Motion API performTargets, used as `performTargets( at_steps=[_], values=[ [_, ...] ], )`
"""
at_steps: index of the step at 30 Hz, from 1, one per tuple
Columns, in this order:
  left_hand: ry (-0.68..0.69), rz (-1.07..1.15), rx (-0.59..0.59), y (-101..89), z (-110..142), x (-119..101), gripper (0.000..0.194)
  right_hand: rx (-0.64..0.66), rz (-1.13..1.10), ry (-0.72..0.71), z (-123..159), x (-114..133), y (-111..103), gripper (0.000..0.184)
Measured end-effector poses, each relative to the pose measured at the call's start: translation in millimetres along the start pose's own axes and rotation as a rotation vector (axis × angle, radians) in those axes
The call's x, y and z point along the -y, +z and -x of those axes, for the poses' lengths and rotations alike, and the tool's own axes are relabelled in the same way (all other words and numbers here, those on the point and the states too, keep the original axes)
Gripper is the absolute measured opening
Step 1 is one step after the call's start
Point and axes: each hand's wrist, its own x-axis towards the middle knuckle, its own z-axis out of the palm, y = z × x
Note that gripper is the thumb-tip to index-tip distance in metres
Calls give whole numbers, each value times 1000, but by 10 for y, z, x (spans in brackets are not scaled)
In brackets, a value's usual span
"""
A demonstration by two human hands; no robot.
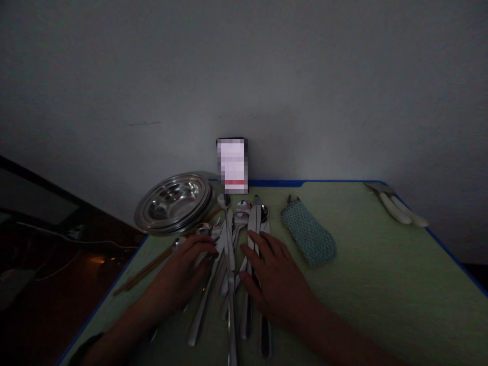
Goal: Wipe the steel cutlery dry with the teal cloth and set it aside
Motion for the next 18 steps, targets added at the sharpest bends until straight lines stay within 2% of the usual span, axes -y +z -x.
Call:
performTargets(
  at_steps=[4, 9, 11, 18],
  values=[
    [9, 16, -19, -15, 12, 1, 29, 21, -35, -5, 23, -13, -4, 51],
    [17, 45, -20, 10, 25, 40, 33, 124, -95, -87, 60, -39, -72, 85],
    [12, 46, -28, 5, 26, 46, 32, 177, -107, -129, 63, -53, -97, 93],
    [11, 38, -64, -81, 0, -18, 26, 187, -111, -148, 63, -60, -98, 93]
  ],
)
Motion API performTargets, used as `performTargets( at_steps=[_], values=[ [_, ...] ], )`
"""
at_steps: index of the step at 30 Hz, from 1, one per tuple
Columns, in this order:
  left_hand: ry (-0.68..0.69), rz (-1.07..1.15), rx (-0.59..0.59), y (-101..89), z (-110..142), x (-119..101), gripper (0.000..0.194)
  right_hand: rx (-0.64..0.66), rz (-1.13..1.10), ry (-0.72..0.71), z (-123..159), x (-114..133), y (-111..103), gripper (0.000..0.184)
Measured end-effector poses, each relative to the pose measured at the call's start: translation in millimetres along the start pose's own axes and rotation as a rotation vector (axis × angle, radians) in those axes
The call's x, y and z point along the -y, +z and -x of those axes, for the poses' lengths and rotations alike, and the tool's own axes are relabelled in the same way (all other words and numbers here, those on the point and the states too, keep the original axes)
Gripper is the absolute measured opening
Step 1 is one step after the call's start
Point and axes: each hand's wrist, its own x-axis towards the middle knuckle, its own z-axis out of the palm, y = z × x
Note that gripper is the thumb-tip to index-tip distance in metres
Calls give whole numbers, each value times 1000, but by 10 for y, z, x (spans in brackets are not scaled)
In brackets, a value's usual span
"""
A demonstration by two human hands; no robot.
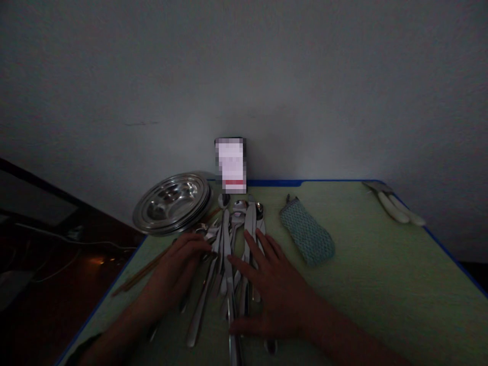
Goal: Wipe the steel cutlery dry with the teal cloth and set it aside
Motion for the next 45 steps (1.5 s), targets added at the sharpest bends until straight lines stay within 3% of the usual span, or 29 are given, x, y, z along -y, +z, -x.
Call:
performTargets(
  at_steps=[7, 20, 24, 28, 31, 33, 36, 38, 39, 42, 45],
  values=[
    [10, -32, -61, -49, 4, -26, 20, -35, -8, 9, -5, 55, 32, 93],
    [146, -124, -247, -199, 83, -48, 21, -87, -14, 177, -197, 518, 263, 72],
    [149, -48, -223, -180, 67, -54, 21, -98, -89, 203, -276, 541, 263, 69],
    [117, 14, -236, -165, 62, -34, 20, -128, -160, 257, -300, 362, 58, 63],
    [149, 48, -221, -161, 1, -45, 21, -225, 6, 272, -256, 102, -263, 51],
    [207, 68, -188, -175, -105, -91, 22, -269, 142, 361, -193, -96, -505, 42],
    [296, 96, -146, -258, -367, -236, 20, -90, 163, 615, -78, -373, -773, 40],
    [350, 107, -145, -357, -582, -368, 18, -40, 127, 672, -19, -516, -838, 44],
    [355, 96, -91, -413, -692, -435, 19, -23, 109, 683, 0, -570, -843, 42],
    [373, 30, 72, -567, -982, -615, 28, -16, 54, 668, 17, -660, -839, 23],
    [274, 10, 167, -672, -1148, -743, 35, -69, -29, 608, 13, -667, -937, 5]
  ],
)
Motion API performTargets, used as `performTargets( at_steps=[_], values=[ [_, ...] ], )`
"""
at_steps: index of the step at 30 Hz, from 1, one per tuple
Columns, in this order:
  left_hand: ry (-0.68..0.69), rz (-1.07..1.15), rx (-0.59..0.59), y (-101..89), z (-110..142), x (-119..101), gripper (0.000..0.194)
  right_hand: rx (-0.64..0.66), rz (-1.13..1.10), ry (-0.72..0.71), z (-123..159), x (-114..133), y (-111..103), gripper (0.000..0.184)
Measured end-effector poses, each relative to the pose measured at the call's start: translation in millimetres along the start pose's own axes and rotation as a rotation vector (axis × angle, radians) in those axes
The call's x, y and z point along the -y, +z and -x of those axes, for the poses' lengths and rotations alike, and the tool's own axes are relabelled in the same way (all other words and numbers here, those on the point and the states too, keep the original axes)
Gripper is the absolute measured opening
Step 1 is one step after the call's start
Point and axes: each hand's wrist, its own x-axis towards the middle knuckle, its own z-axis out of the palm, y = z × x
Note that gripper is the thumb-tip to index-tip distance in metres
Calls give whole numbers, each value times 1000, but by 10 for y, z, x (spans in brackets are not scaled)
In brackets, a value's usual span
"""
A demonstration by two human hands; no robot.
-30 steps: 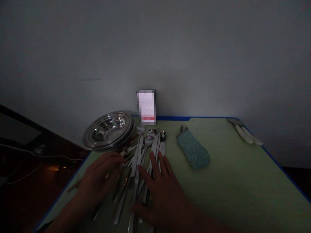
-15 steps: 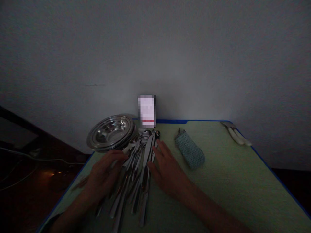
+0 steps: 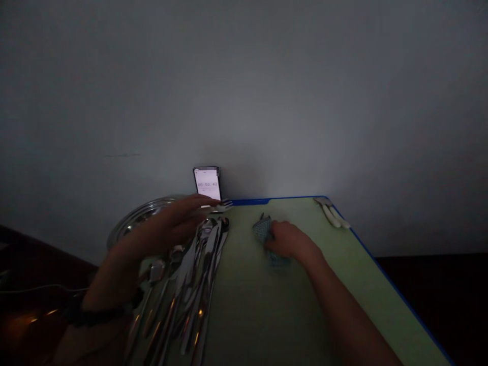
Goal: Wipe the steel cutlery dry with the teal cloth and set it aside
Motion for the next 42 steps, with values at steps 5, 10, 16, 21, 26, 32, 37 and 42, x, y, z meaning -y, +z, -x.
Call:
performTargets(
  at_steps=[5, 10, 16, 21, 26, 32, 37, 42],
  values=[
    [-320, 13, -64, -90, -12, -56, 54, -199, -264, -80, -35, 75, -364, 9],
    [-390, 21, -95, -181, 105, -25, 54, -319, -711, -124, -188, 222, -481, 7],
    [-188, -50, -115, -238, 296, -183, 45, -155, -1239, -210, -317, 536, -271, 15],
    [-184, -43, -233, -204, 246, -340, 36, -32, -1469, -207, -281, 680, -285, 21],
    [-206, -58, -203, -179, 177, -325, 32, 78, -1653, -125, -289, 837, -208, 20],
    [-214, -84, -218, -242, 266, -267, 35, 241, -1820, -42, -307, 978, -131, 28],
    [-217, -52, -204, -304, 302, -267, 30, 176, -1683, -103, -247, 908, -199, 16],
    [-271, -71, -238, -315, 285, -274, 31, 151, -1224, -219, -125, 842, -301, 23]
  ],
)
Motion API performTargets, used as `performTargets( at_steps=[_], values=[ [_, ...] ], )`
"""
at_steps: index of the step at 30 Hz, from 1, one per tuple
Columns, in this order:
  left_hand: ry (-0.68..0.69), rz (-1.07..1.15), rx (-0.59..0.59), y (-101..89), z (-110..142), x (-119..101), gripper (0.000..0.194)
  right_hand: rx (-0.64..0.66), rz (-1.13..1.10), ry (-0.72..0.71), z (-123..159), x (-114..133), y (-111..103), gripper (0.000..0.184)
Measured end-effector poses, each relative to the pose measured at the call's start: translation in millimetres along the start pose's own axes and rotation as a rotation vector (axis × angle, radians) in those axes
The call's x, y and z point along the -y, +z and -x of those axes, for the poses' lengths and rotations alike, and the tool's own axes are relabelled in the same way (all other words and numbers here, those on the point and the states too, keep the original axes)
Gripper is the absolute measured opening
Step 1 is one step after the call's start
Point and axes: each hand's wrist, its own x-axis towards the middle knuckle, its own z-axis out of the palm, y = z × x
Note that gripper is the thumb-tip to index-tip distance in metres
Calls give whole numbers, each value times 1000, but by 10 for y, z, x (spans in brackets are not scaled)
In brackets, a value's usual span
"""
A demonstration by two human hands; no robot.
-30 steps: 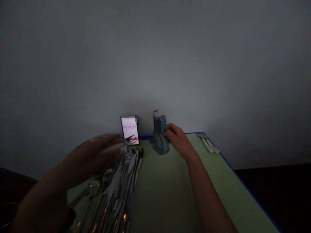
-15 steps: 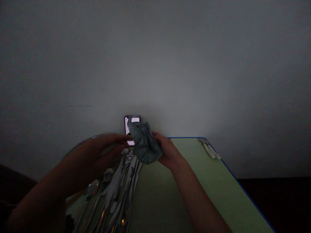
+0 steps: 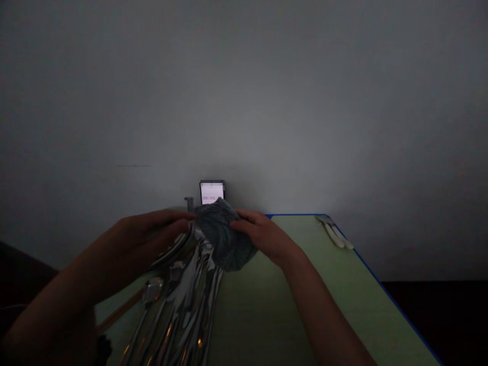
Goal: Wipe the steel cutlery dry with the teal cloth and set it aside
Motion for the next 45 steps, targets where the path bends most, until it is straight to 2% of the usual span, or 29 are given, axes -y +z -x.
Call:
performTargets(
  at_steps=[2, 4, 11, 14, 17, 20, 24, 30, 34, 40, 45],
  values=[
    [-34, -13, -6, 20, -14, -5, 34, 1, 171, -37, 43, 40, 20, 23],
    [-45, -13, -10, 48, -29, -6, 37, -17, 247, -79, 68, 67, 58, 23],
    [-31, 20, 9, 159, -87, -18, 46, -11, 53, -105, 76, 59, 119, 20],
    [-66, 10, 2, 212, -109, -30, 48, 56, 21, -134, 75, 60, 117, 20],
    [-77, -15, -9, 255, -137, -26, 46, 165, 111, -176, 79, 68, 120, 22],
    [-81, 20, -16, 261, -155, -24, 42, 185, 234, -239, 97, 82, 116, 26],
    [-115, 195, 17, 240, -145, -72, 43, 110, 263, -225, 136, 114, 127, 40],
    [-69, 177, 10, 314, -169, -125, 43, -9, 370, -264, 166, 105, 196, 47],
    [-65, 227, 25, 350, -185, -122, 44, -27, 369, -295, 145, 85, 183, 34],
    [-34, 230, -53, 339, -175, -74, 31, -121, 384, -303, 113, 120, 132, 13],
    [-86, 293, 34, 223, -122, 102, 18, -263, 390, -310, 123, 172, 8, 14]
  ],
)
